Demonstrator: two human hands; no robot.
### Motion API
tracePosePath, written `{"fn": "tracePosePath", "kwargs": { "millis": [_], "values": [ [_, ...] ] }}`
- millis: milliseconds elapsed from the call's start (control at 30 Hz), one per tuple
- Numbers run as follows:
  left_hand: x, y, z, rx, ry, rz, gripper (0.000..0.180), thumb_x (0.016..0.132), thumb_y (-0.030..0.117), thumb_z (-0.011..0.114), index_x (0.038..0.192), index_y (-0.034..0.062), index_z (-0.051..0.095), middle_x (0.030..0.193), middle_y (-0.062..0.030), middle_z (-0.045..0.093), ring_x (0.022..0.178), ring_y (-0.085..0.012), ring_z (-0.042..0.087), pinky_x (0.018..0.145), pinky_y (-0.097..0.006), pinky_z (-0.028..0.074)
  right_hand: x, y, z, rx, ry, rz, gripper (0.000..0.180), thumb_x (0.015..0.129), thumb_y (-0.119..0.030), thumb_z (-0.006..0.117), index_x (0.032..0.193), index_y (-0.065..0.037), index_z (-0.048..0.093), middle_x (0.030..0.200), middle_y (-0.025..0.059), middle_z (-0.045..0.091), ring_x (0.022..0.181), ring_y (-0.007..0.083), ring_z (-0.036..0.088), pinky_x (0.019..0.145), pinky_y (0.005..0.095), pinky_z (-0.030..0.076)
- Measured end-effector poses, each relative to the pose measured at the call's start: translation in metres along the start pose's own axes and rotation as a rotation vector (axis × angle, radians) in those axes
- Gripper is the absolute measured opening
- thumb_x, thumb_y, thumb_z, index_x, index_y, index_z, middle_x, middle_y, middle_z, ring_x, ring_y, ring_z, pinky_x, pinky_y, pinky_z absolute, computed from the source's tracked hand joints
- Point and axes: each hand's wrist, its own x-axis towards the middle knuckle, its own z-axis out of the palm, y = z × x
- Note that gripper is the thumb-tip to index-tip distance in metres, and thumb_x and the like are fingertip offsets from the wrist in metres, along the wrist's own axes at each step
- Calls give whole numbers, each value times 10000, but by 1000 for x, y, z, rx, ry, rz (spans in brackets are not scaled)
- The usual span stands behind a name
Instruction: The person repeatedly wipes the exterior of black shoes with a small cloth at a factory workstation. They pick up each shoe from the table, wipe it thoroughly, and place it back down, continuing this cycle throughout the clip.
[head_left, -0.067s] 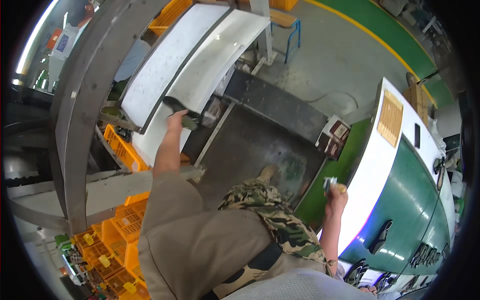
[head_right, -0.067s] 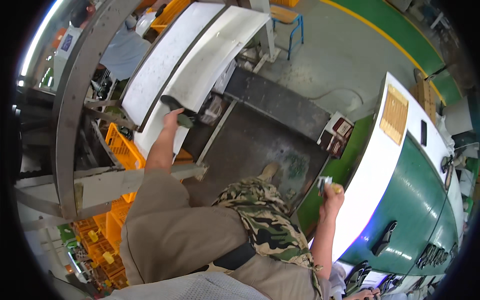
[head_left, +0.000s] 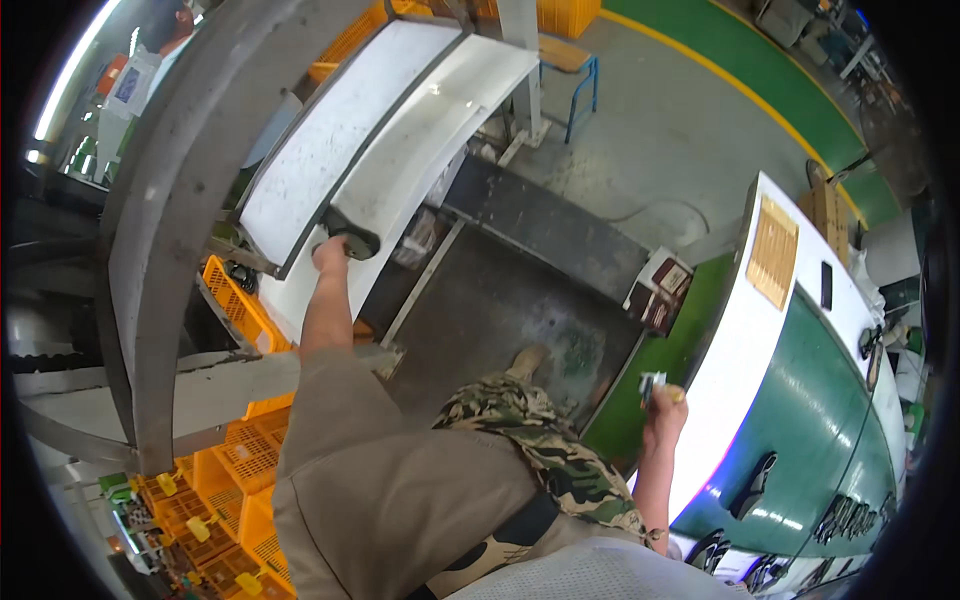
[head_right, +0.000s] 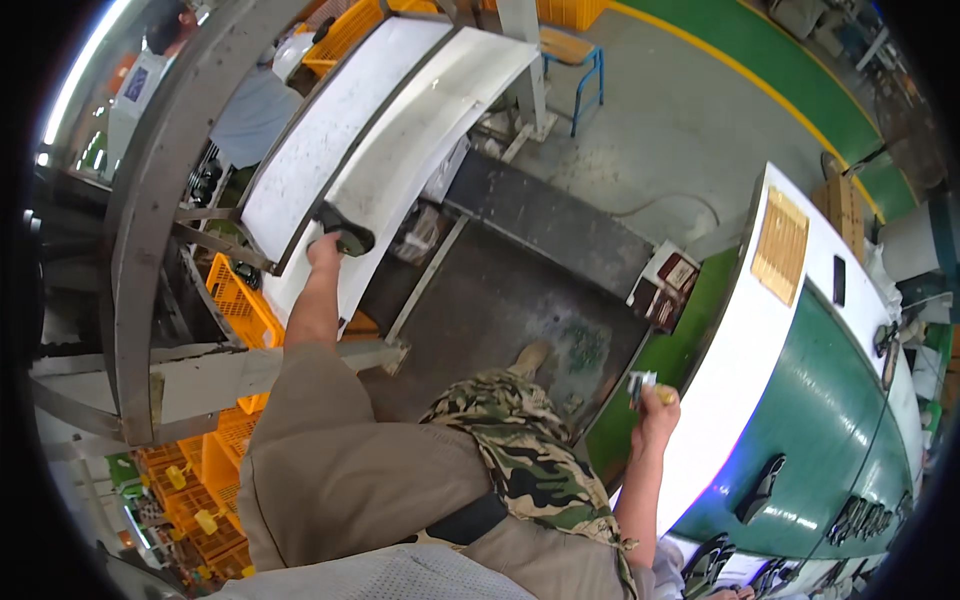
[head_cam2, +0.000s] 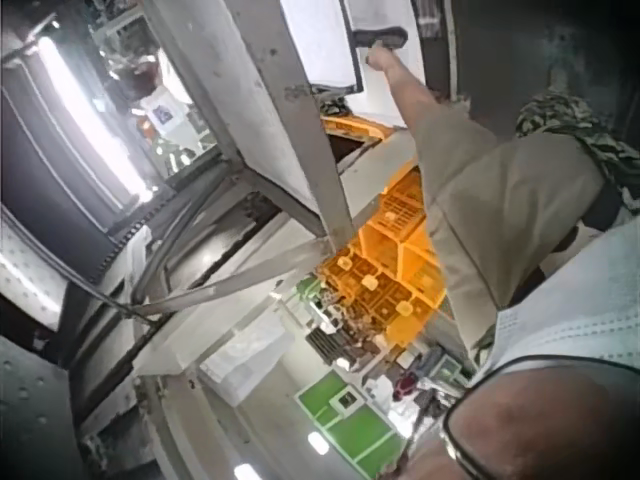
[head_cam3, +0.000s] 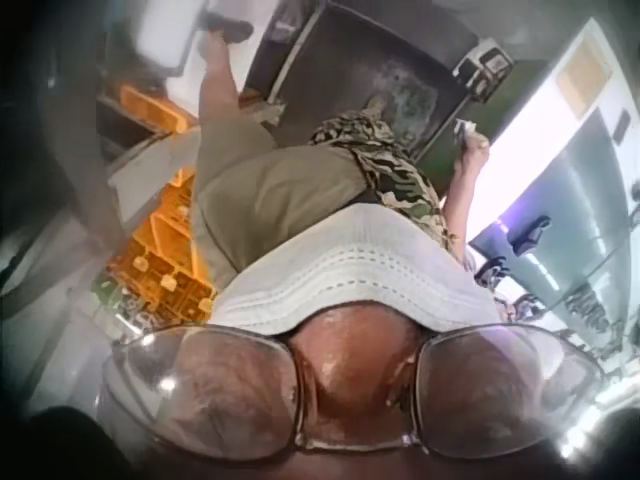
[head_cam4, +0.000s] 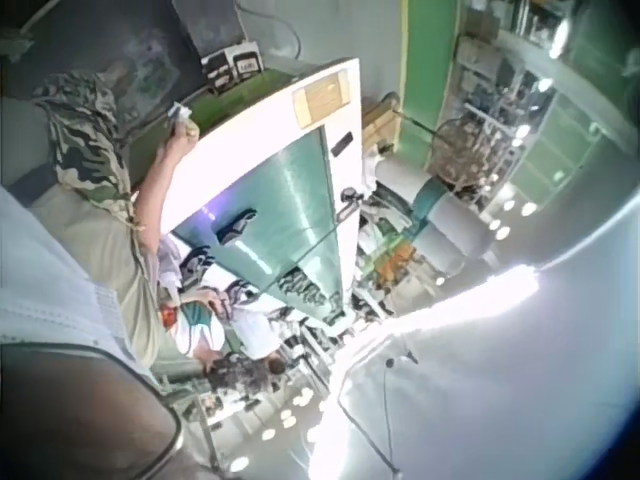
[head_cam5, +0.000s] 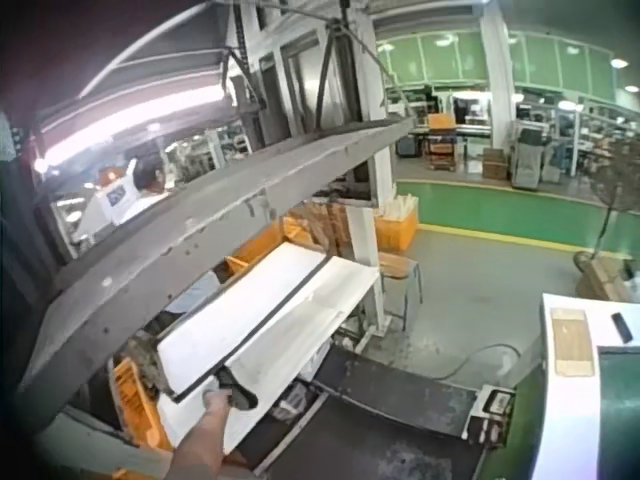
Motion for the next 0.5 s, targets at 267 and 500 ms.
{"fn": "tracePosePath", "kwargs": {
  "millis": [267, 500],
  "values": [
    [-92, -70, 71, 639, -91, 489, 616, 561, 261, 827, 1063, -33, 624, 988, -231, 675, 930, -367, 657, 824, -416, 521, 12, 7, -8, 52, -22, -36, 140, 841, -1, 651, 842, -63, 525, 705, 36, 577, 562, 129, 554, 491, 273, 485],
    [-256, -94, 110, 975, -868, 773, 627, 611, 412, 796, 1072, 2, 683, 1086, -195, 675, 1025, -343, 644, 896, -385, 505, 5, 4, -43, 145, 8, -6, 128, 905, -135, 626, 831, -111, 524, 708, 34, 623, 553, 140, 594, 492, 252, 485]
  ]
}}
